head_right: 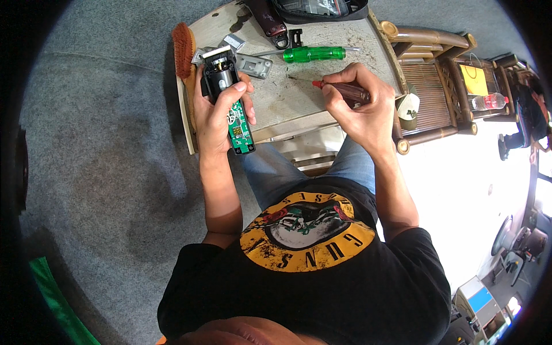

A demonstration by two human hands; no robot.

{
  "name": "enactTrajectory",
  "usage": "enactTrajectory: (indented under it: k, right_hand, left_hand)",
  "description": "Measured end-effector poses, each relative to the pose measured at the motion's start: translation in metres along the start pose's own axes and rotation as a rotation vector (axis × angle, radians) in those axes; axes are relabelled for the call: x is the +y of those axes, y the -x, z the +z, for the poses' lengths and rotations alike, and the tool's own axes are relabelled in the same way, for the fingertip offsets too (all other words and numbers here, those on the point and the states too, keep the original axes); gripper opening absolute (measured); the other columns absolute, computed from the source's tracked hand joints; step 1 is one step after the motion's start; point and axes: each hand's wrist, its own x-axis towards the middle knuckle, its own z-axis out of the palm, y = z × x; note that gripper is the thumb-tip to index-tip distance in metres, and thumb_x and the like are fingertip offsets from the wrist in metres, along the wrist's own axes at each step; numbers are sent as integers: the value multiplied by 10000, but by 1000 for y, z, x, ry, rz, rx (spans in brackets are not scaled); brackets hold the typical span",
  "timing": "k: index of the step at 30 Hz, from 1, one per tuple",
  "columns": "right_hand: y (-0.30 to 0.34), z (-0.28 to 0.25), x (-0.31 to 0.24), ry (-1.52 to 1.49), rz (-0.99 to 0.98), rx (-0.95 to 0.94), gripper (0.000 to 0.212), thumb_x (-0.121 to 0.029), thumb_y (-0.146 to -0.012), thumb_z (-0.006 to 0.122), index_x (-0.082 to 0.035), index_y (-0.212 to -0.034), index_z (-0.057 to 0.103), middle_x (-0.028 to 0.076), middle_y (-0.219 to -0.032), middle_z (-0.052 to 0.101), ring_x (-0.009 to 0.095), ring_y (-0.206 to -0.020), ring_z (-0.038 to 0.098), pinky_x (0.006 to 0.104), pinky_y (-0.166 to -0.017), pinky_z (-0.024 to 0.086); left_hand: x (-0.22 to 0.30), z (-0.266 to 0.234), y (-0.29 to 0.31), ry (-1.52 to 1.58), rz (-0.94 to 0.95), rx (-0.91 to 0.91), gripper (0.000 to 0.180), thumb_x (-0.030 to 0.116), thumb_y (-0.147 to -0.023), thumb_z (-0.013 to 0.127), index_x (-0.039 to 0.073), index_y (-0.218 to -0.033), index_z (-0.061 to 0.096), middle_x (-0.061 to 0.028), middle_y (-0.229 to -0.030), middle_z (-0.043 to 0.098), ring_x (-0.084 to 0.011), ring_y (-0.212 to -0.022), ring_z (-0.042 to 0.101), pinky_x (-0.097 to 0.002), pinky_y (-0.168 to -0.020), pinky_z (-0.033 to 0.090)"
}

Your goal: The person uses a screwdriver to remove and replace screws from the internal motor assembly of a disassembled hair clipper, then uses pliers to adjust small metal components near the blade.

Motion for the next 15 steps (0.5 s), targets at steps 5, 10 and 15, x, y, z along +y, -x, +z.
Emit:
enactTrajectory:
  k: [5, 10, 15]
  right_hand:
    - [0, 1, 0, -23, -16, 18, 102, -38, -839, 761, 25, -918, 744, 43, -780, 732, 59, -679, 646, 226, -627, 511]
    - [0, 0, 1, -13, -13, -1, 103, -40, -841, 759, 25, -919, 741, 40, -780, 728, 56, -675, 639, 224, -627, 505]
    - [0, 0, 0, -27, 12, 2, 99, -29, -841, 758, 28, -919, 736, 44, -792, 733, 55, -696, 647, 222, -642, 512]
  left_hand:
    - [0, 0, 0, -11, -3, -1, 434, 36, -900, 693, 2, -1261, 455, -126, -883, 659, -160, -534, 631, -322, -456, 550]
    - [-1, -1, 0, -21, -6, 1, 438, 39, -897, 695, 0, -1260, 453, -124, -879, 658, -160, -534, 632, -324, -455, 551]
    - [1, 1, 0, -18, -1, 5, 438, 43, -897, 697, -3, -1257, 452, -122, -875, 658, -159, -534, 631, -323, -454, 551]
